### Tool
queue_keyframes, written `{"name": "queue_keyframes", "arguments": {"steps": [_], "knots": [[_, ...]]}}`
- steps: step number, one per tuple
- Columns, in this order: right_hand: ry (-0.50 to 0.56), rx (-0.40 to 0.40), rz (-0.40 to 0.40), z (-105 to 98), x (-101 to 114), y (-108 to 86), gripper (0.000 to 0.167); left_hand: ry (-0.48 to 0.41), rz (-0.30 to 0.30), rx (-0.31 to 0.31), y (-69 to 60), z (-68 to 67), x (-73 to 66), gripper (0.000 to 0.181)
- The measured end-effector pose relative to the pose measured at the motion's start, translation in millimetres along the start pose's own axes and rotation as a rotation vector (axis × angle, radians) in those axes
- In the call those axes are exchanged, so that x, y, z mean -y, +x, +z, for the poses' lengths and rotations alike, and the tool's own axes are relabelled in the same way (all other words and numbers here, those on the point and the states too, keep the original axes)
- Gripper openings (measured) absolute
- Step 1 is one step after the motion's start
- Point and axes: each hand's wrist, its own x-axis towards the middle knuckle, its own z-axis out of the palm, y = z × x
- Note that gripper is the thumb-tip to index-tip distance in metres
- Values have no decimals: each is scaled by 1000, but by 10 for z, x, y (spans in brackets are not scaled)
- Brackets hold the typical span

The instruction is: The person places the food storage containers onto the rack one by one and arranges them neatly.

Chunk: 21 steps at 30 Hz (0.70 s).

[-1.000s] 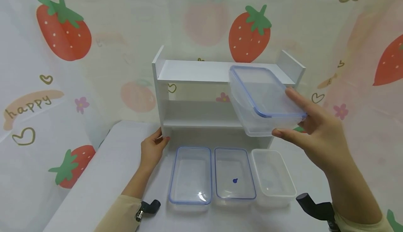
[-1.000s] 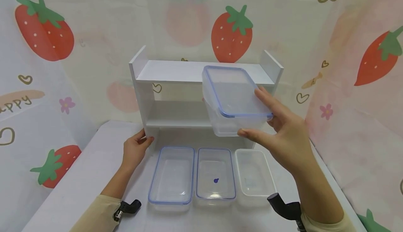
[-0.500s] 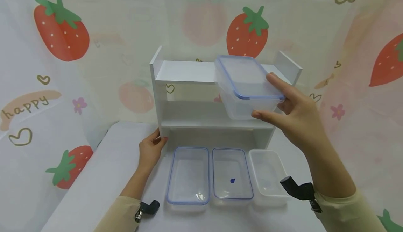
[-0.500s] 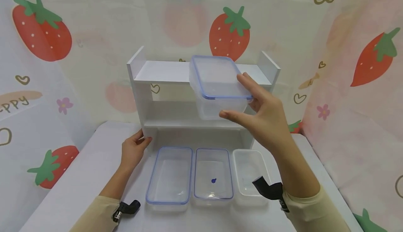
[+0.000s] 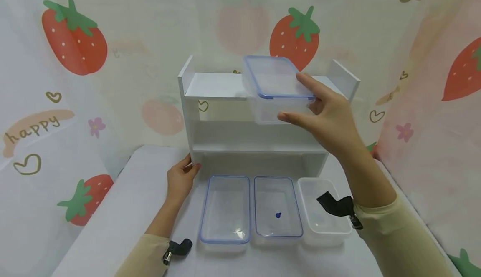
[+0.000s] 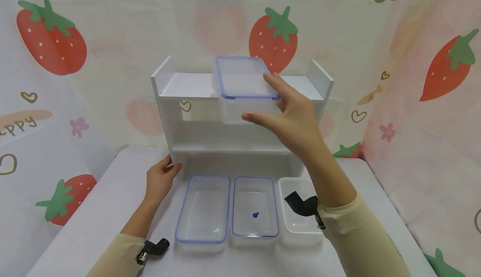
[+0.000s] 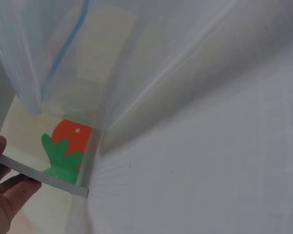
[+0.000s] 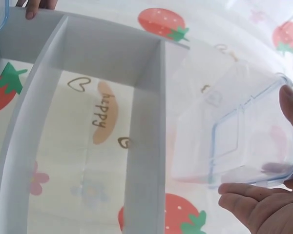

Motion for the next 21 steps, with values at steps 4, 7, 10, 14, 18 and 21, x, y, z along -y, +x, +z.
{"name": "queue_keyframes", "arguments": {"steps": [4,7,10,14,18,21], "knots": [[16,17,-8,66,24,91,90,-9,1,0,15,16,37,51],[21,28,-13,116,55,141,91,-8,2,-1,23,20,61,51],[25,38,-19,170,82,189,91,2,9,-10,24,13,58,50],[53,62,-21,240,104,252,93,11,15,-15,20,0,46,50],[89,70,-21,305,112,311,95,14,1,-11,16,-1,32,50],[76,60,-18,348,118,354,96,11,-10,-6,17,2,23,51]]}}
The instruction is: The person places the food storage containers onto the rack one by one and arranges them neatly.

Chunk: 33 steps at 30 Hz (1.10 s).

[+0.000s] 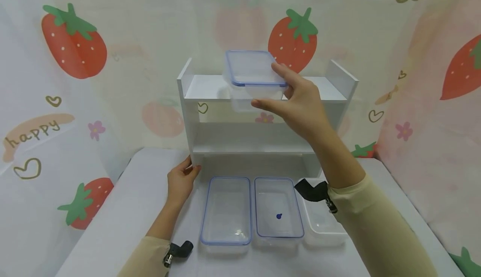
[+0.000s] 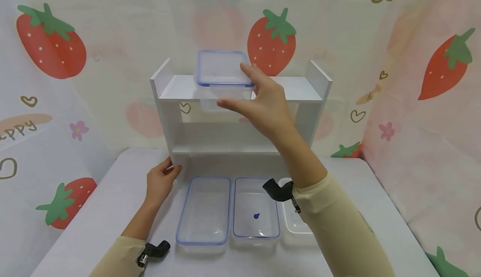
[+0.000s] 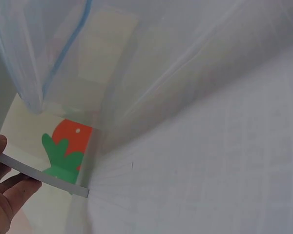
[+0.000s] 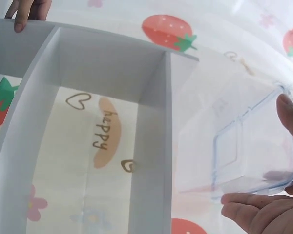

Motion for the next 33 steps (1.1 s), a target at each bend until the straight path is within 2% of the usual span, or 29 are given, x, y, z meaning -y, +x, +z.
{"name": "queue_keyframes", "arguments": {"steps": [6,13,20,28,33], "knots": [[-68,-21,0,74,21,86,98,4,-1,-2,2,6,-10,51],[-68,-32,21,164,53,189,98,21,25,-10,27,3,-13,50],[-51,-16,43,275,24,294,99,19,-11,14,3,10,-9,51],[-65,-29,61,404,5,406,100,26,59,-2,21,-9,-2,48],[-68,-28,73,493,-35,452,99,12,33,24,10,-5,13,50]]}}
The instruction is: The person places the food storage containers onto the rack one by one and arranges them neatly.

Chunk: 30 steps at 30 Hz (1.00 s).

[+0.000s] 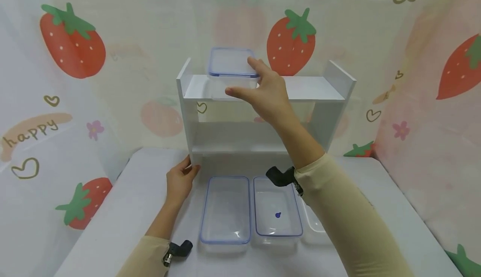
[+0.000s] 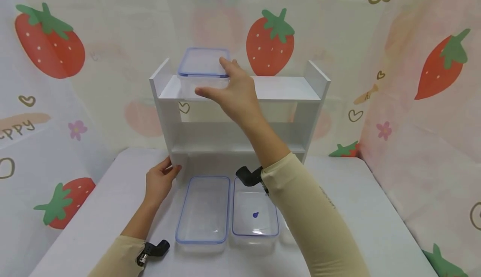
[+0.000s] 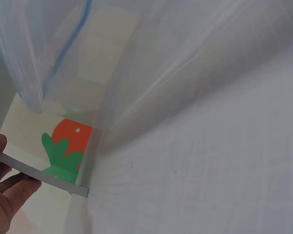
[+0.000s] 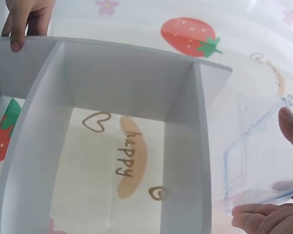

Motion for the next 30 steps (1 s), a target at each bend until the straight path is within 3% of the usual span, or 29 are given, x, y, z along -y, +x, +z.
{"name": "queue_keyframes", "arguments": {"steps": [5,30], "knots": [[-14,-12,2,103,-13,44,99,-6,-33,18,-12,-1,12,52],[-77,-30,12,370,-18,209,99,-7,-18,7,-1,-3,13,51]]}}
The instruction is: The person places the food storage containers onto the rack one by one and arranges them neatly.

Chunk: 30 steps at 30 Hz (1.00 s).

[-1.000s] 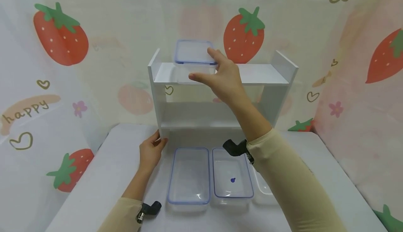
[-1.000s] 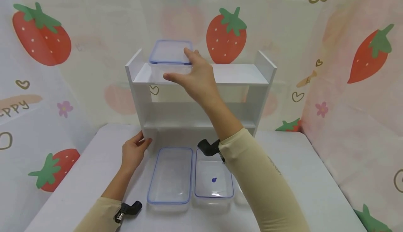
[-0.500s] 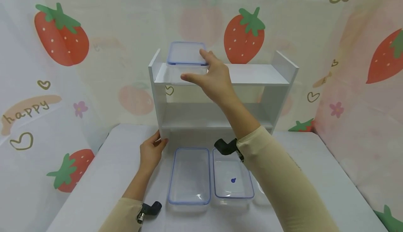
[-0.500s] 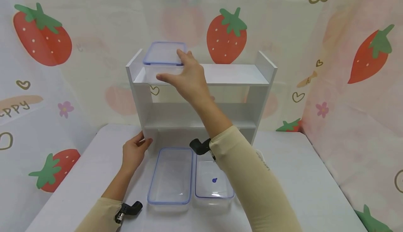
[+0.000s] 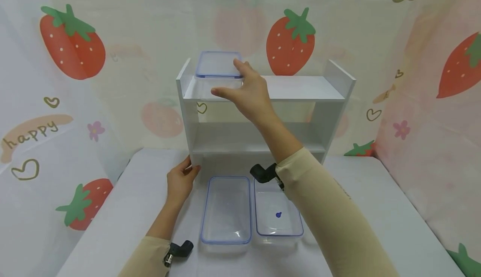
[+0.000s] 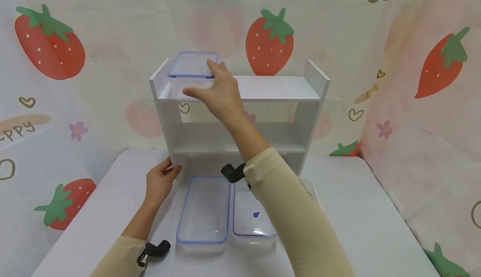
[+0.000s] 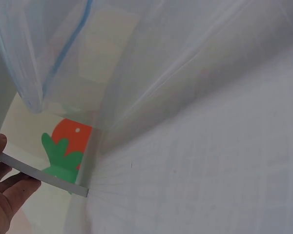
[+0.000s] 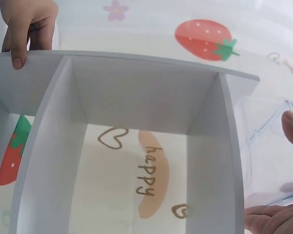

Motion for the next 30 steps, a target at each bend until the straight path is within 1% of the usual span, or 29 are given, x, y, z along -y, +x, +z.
{"name": "queue_keyframes", "arguments": {"steps": [4,15,23,30], "knots": [[-9,-5,-2,24,-2,11,99,-2,-1,0,-7,3,-14,51],[24,10,-14,68,36,14,101,-13,-9,4,0,8,-9,50],[0,14,-16,75,47,9,100,-9,-17,9,-9,4,-20,50],[-14,25,-12,82,42,19,101,-5,-7,8,-8,1,-13,51]]}}
